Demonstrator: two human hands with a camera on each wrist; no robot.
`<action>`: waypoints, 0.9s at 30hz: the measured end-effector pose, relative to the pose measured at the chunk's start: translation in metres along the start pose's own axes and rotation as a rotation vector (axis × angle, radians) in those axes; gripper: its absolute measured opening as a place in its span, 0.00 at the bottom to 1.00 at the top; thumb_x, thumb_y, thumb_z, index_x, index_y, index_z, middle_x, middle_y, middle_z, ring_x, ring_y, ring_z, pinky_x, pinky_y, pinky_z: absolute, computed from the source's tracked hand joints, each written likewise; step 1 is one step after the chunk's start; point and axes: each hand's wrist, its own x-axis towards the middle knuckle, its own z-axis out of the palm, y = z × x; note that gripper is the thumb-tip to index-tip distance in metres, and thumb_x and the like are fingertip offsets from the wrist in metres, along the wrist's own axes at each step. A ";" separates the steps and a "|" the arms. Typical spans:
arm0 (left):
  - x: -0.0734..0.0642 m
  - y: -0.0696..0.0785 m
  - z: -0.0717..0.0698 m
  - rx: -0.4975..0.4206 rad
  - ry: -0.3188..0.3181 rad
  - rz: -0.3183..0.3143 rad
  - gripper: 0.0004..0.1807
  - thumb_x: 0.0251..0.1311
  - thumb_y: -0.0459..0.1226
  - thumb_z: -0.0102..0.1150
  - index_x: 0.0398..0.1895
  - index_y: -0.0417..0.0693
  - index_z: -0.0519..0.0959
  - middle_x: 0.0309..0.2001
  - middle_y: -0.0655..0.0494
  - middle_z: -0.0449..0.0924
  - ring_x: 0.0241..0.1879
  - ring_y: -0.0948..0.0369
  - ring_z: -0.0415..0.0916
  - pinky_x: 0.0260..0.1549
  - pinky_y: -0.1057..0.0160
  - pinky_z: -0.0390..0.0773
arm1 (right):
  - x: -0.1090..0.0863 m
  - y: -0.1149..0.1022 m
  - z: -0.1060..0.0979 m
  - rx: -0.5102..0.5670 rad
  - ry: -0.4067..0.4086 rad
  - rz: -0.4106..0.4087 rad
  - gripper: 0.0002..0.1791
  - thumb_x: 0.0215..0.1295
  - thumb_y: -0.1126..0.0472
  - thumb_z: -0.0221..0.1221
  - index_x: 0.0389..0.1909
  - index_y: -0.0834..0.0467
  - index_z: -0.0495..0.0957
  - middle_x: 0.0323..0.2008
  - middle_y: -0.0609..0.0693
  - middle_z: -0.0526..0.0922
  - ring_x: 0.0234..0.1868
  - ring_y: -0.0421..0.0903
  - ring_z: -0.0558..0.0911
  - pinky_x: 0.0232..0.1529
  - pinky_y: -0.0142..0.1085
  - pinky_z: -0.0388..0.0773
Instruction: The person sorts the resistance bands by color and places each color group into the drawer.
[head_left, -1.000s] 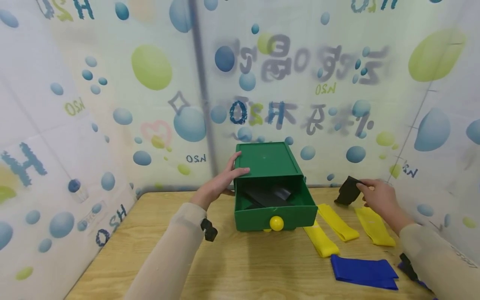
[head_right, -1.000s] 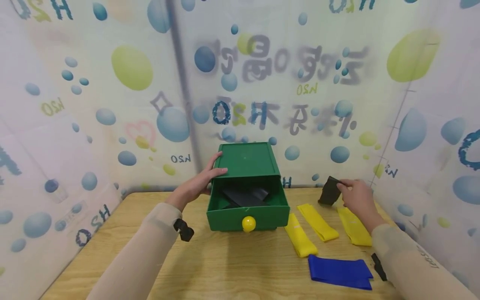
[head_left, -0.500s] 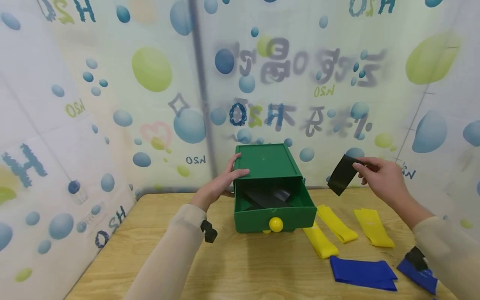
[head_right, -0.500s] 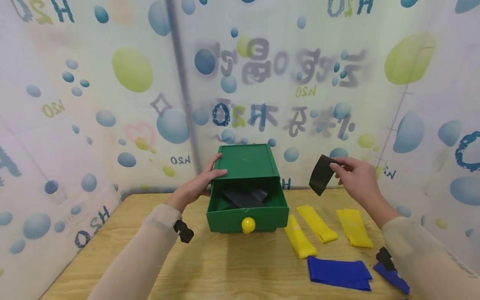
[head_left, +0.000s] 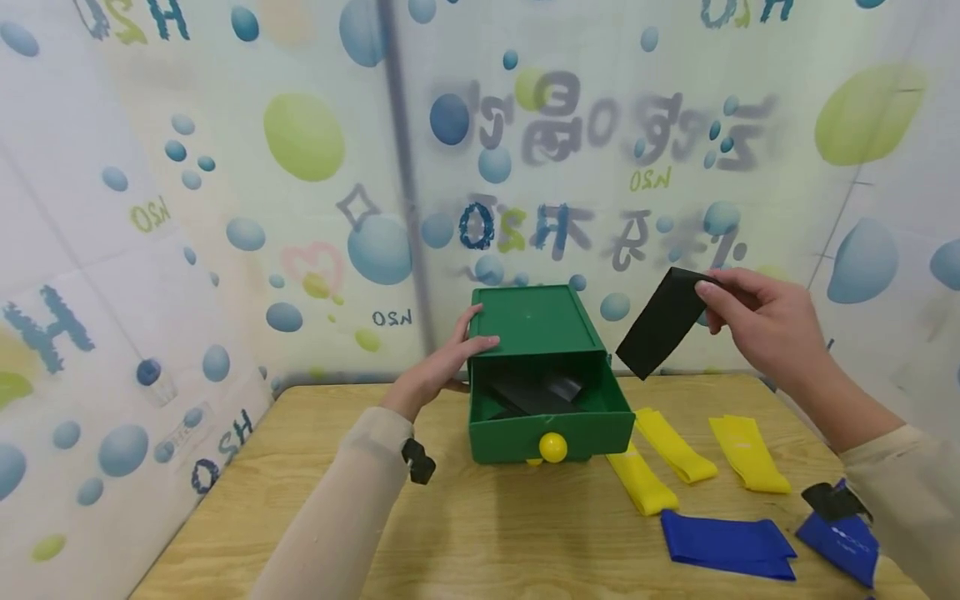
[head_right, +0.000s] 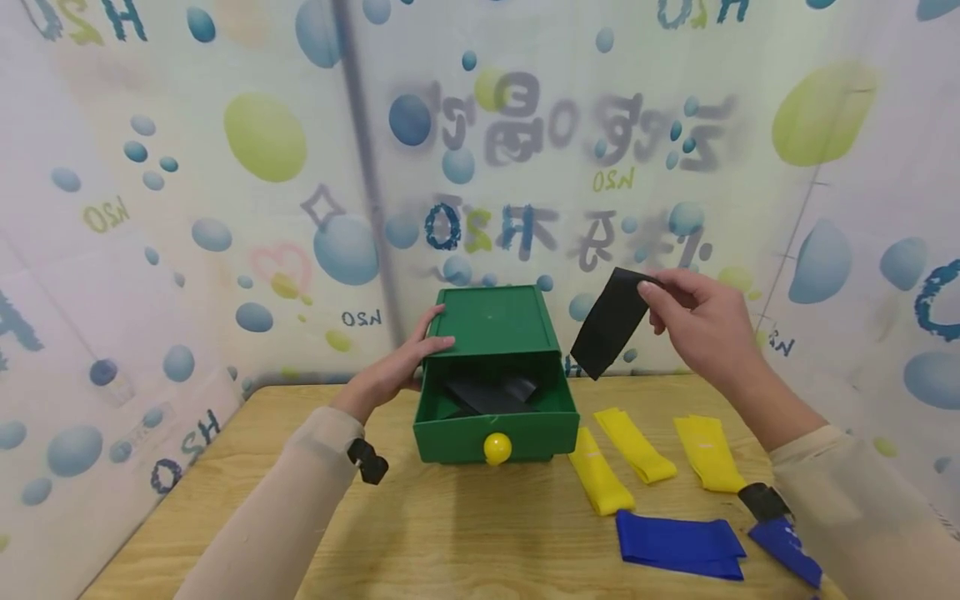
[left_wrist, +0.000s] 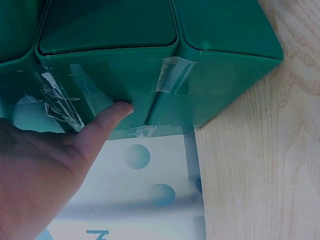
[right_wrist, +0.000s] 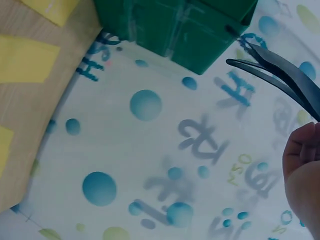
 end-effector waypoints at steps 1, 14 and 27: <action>0.000 0.000 0.000 0.000 0.001 0.001 0.45 0.71 0.65 0.55 0.82 0.93 0.38 0.89 0.58 0.25 0.86 0.40 0.43 0.67 0.27 0.72 | 0.000 -0.004 0.001 0.001 -0.003 -0.014 0.17 0.80 0.51 0.59 0.57 0.58 0.83 0.24 0.38 0.82 0.27 0.36 0.78 0.26 0.35 0.69; 0.002 0.002 0.001 -0.001 0.008 -0.001 0.46 0.70 0.65 0.56 0.82 0.92 0.38 0.89 0.58 0.25 0.86 0.40 0.42 0.66 0.26 0.72 | -0.007 -0.038 0.004 0.049 -0.033 -0.267 0.11 0.79 0.68 0.58 0.55 0.62 0.84 0.37 0.29 0.82 0.33 0.28 0.82 0.41 0.15 0.78; 0.001 0.000 0.000 0.003 0.010 -0.001 0.46 0.72 0.65 0.54 0.82 0.91 0.37 0.89 0.59 0.24 0.86 0.40 0.42 0.67 0.26 0.72 | 0.002 -0.072 0.030 0.166 -0.322 -0.206 0.10 0.82 0.65 0.54 0.54 0.60 0.83 0.35 0.42 0.84 0.34 0.42 0.81 0.38 0.28 0.80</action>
